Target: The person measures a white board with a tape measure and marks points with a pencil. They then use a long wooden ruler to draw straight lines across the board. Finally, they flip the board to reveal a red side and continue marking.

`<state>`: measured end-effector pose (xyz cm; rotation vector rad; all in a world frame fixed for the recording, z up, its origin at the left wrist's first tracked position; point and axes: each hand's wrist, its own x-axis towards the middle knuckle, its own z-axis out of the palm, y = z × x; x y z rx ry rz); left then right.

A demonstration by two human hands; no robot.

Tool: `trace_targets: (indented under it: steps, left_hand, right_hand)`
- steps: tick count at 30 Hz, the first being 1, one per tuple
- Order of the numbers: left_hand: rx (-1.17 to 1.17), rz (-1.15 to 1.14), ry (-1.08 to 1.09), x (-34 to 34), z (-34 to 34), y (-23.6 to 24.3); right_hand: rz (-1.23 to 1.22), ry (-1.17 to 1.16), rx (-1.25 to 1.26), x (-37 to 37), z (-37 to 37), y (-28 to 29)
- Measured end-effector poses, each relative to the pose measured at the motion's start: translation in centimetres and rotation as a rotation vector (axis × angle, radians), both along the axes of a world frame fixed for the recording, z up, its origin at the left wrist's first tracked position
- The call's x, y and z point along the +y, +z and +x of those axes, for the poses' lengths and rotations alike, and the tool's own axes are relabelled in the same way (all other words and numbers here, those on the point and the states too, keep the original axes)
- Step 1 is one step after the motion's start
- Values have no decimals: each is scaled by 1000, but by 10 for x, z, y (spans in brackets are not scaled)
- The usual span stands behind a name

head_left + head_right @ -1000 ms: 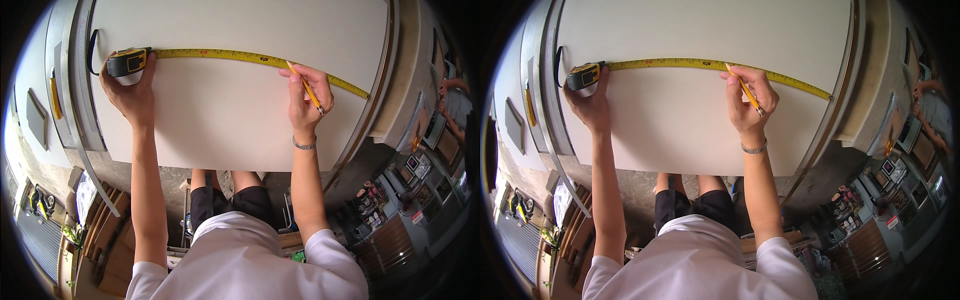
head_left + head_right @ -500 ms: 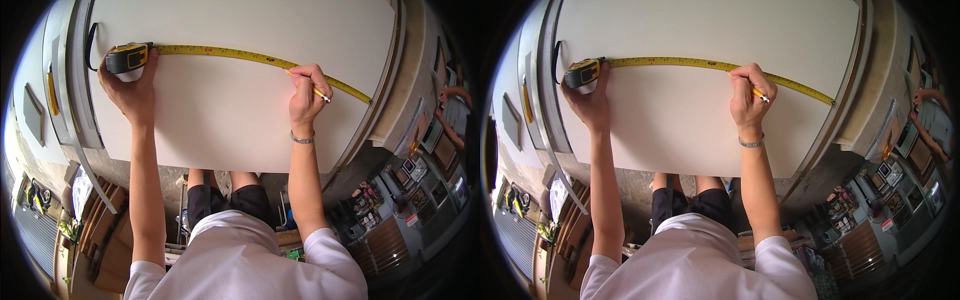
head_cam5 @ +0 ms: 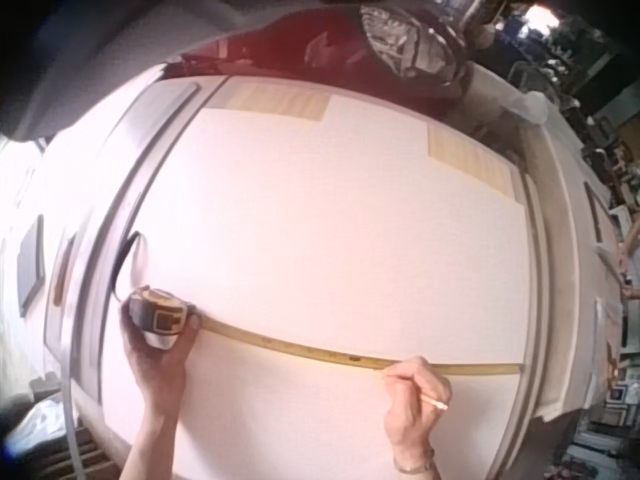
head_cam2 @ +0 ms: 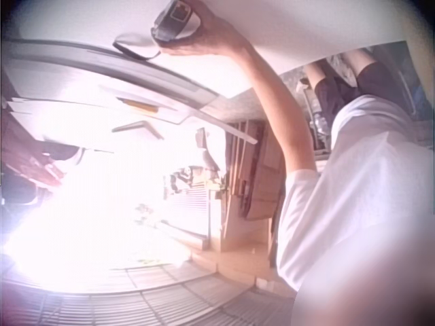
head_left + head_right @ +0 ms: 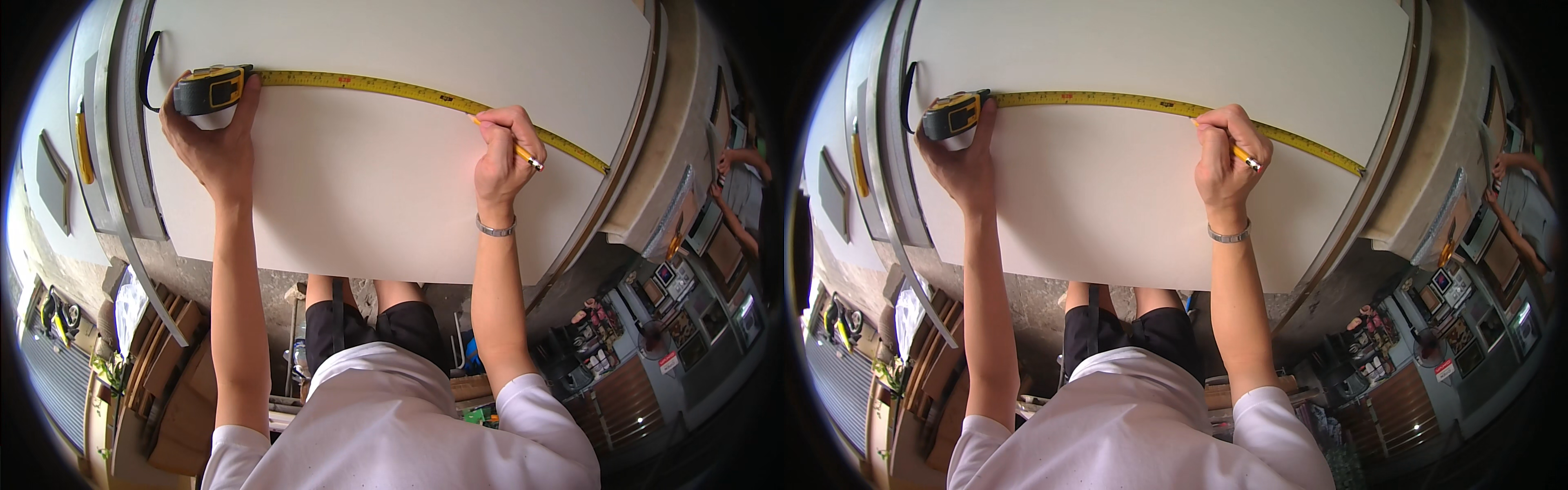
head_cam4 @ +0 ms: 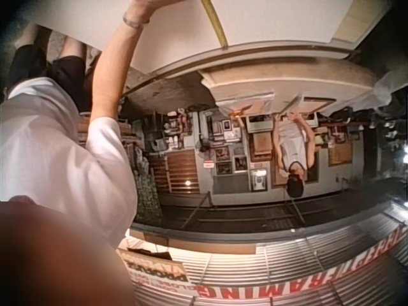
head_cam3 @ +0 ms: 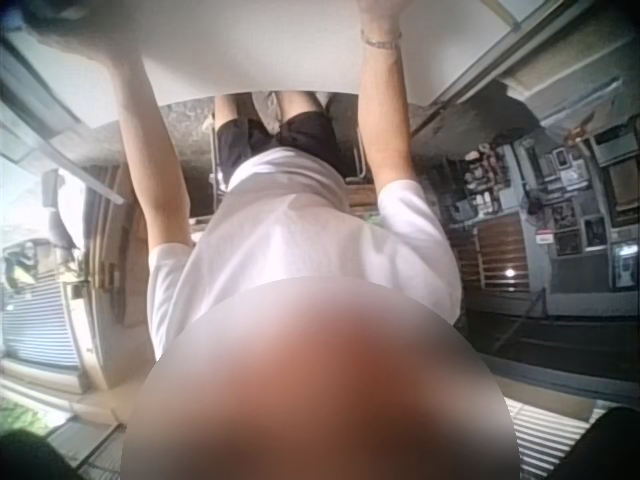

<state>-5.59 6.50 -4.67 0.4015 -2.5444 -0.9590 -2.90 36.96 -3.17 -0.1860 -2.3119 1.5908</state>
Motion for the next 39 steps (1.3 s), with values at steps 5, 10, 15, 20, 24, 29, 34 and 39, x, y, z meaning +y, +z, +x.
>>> trace_targets:
  steps: [5, 10, 15, 20, 24, 29, 34, 39]
  left_hand:
    - [10, -4, -6, 0, 0, 0]
    - [11, -35, -8, 0, 0, 1]
    - [5, -24, -1, 2, 0, 2]
    - [-25, -56, 14, 4, 0, 3]
    - [-11, -75, 11, 3, 0, 5]
    - [-14, -96, 15, 4, 0, 5]
    - [-11, -88, 15, 3, 1, 3]
    - [3, -104, 5, 3, 0, 2]
  right_hand:
    - [12, 3, 4, 1, 0, -1]
    - [13, 9, 15, 0, 0, 1]
    - [38, 6, -8, 1, 2, 1]
    - [-146, -81, -42, 1, 4, 5]
    - [-85, -43, -67, -14, 1, 14]
    - [-89, 81, -38, -58, -10, 7]
    - [-49, 63, 24, -84, -17, 1]
    - [48, 58, 43, -94, -20, -3]
